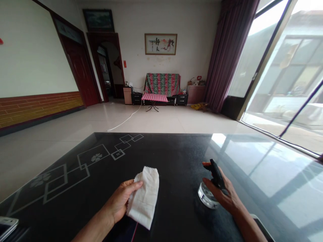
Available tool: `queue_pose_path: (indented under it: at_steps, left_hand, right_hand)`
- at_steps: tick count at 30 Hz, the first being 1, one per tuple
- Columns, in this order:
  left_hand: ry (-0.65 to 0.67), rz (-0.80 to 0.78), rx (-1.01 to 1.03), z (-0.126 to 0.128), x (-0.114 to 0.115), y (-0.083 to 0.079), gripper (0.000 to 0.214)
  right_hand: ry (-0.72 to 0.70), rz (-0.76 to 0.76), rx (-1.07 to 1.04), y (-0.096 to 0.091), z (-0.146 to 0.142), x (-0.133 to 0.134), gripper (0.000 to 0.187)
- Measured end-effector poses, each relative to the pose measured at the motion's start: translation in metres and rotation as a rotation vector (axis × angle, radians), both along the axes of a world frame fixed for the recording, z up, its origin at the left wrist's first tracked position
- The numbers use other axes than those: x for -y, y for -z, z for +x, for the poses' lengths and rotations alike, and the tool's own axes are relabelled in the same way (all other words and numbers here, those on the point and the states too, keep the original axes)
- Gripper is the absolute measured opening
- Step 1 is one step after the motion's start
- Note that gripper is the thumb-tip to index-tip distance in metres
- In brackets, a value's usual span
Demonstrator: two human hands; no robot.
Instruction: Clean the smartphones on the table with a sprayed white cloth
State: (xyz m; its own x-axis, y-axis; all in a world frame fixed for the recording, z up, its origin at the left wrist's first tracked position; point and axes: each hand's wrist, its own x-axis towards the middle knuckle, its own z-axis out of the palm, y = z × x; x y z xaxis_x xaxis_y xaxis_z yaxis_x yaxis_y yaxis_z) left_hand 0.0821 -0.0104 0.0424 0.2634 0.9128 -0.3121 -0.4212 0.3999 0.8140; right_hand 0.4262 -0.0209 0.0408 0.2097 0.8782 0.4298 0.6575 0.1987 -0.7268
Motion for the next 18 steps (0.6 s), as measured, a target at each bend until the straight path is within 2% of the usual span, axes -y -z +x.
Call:
queue_pose_path:
  at_steps: [3,5,10,14,18]
  left_hand:
    - [-0.044,0.047,-0.021,-0.001,-0.001,-0.001,0.033]
    - [-0.089,0.083,-0.057,-0.003,-0.002,0.0,0.034]
    - [-0.199,0.137,-0.132,-0.007,-0.007,0.006,0.039]
    - [-0.215,0.153,-0.133,-0.006,-0.009,0.006,0.038]
    - [-0.218,0.17,-0.11,-0.004,-0.008,0.001,0.037]
  right_hand:
    - [-0.116,-0.075,-0.075,-0.001,-0.01,-0.001,0.053]
    - [-0.186,-0.12,-0.143,-0.009,-0.03,0.003,0.052]
    - [-0.382,-0.307,-0.343,-0.04,-0.113,0.025,0.049]
    - [-0.369,-0.428,-0.433,-0.055,-0.169,0.044,0.05]
    - [-0.39,-0.511,-0.433,-0.055,-0.19,0.05,0.048]
